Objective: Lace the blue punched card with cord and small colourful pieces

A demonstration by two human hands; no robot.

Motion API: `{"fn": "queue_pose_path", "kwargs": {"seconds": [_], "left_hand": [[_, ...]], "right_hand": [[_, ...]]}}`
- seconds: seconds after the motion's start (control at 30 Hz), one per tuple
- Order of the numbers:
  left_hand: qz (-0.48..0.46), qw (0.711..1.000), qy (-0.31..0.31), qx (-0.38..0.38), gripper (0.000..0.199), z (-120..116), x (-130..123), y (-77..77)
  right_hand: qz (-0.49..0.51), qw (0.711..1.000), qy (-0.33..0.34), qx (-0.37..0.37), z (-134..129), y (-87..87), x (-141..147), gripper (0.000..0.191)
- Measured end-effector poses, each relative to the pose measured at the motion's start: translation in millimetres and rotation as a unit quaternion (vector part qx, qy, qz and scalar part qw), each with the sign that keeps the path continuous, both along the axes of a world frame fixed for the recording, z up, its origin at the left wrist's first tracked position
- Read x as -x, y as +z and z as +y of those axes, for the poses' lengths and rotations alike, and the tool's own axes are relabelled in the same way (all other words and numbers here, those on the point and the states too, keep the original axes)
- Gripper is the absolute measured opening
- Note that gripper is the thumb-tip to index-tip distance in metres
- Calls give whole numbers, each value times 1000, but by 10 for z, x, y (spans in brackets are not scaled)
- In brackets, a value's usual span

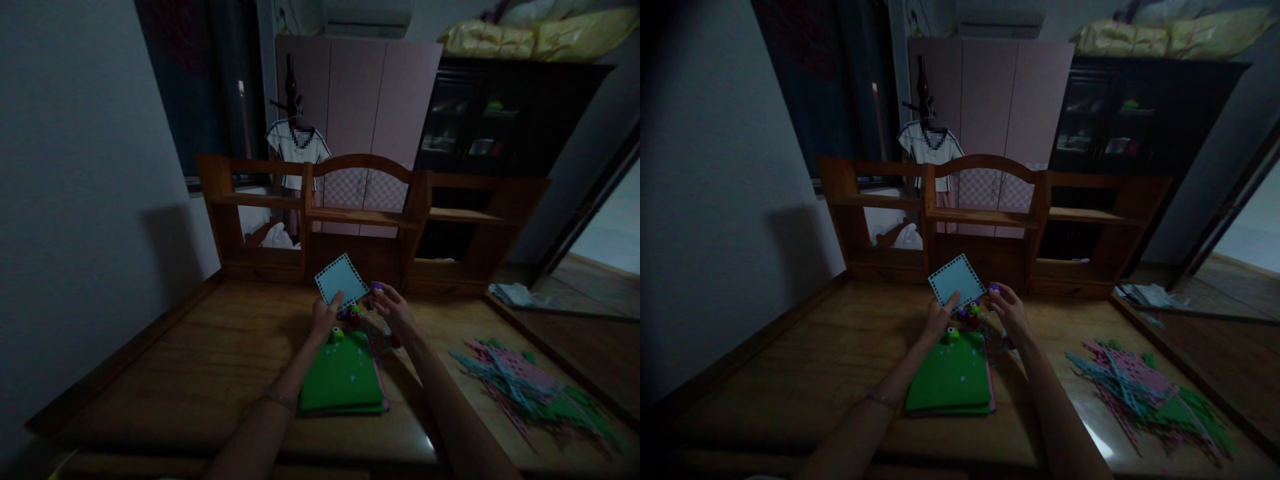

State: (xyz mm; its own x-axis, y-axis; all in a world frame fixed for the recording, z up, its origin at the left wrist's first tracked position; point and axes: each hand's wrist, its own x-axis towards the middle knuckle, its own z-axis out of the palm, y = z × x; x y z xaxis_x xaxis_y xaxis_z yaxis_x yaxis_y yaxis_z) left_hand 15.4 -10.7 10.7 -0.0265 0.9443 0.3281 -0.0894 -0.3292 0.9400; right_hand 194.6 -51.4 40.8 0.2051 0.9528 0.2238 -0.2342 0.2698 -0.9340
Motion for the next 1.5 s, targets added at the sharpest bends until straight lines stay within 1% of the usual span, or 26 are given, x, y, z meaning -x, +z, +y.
{"fn": "queue_pose_path", "kwargs": {"seconds": [0.07,0.17,0.33,0.53,0.7,0.83,1.0,1.1,1.23,1.5], "left_hand": [[13,1000,1,-2,38,26,-13,-25],[10,1000,8,-1,36,55,-21,-50],[-2,1000,24,6,35,47,3,-28],[9,999,46,5,33,18,41,5],[43,998,54,2,35,42,58,-15],[62,996,61,7,38,56,43,-34],[38,998,42,3,36,29,20,-17],[25,999,41,-9,32,5,16,13],[18,999,37,-24,33,4,17,25],[25,998,37,-44,35,82,6,-68]], "right_hand": [[16,1000,-13,4,3,14,-29,47],[29,999,-26,2,-2,19,-25,42],[19,999,-33,-16,-43,-11,75,38],[5,999,24,38,-20,-104,140,37],[-3,997,40,64,33,-214,175,41],[-20,996,65,58,31,-266,231,40],[-14,993,111,33,-34,-283,280,39],[-40,992,116,33,-66,-284,285,43],[-79,991,101,37,-79,-282,284,46],[-38,992,118,36,-68,-266,285,41]]}}
